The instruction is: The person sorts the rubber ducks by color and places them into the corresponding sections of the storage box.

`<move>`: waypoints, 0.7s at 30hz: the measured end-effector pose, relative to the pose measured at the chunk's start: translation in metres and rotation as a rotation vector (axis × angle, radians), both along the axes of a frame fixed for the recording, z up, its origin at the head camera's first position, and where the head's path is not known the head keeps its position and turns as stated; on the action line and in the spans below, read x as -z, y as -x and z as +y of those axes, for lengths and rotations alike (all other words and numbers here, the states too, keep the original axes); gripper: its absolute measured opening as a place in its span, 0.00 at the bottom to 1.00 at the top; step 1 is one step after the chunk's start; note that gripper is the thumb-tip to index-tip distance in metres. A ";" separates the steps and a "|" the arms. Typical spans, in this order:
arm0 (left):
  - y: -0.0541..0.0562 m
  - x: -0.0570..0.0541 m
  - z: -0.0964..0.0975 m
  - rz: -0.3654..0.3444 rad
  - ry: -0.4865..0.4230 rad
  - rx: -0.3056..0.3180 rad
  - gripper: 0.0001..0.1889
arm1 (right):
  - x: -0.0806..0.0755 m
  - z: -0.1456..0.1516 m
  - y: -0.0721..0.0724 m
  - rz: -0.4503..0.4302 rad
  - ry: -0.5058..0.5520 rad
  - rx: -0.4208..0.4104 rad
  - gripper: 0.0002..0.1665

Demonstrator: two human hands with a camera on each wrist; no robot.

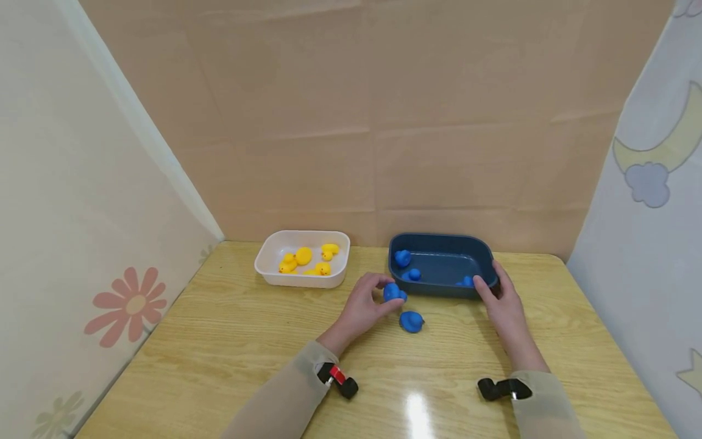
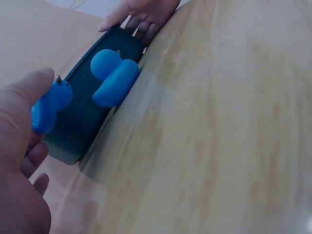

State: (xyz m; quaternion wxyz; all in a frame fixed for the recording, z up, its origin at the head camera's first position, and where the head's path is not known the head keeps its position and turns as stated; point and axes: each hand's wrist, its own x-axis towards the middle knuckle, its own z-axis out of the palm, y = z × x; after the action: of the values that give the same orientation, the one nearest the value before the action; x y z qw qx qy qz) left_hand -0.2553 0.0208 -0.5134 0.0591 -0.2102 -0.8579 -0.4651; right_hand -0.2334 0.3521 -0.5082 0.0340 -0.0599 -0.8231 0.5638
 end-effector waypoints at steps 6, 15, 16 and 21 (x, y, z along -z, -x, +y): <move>-0.001 -0.007 0.002 0.066 -0.024 -0.001 0.24 | -0.001 -0.001 -0.001 0.003 0.005 -0.003 0.55; 0.005 -0.017 0.009 0.128 -0.018 -0.040 0.25 | 0.001 0.001 -0.001 -0.009 -0.012 -0.002 0.55; 0.006 -0.018 0.010 0.130 -0.014 -0.046 0.25 | 0.000 0.000 -0.001 -0.012 -0.015 0.000 0.56; 0.011 -0.022 0.019 0.157 0.013 -0.073 0.26 | -0.002 -0.001 -0.001 -0.009 -0.021 0.007 0.56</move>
State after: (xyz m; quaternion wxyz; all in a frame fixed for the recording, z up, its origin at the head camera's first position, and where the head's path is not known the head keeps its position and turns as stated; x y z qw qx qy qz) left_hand -0.2665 0.0393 -0.4909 0.1417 -0.2150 -0.8607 -0.4393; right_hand -0.2324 0.3510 -0.5066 0.0330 -0.0650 -0.8289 0.5546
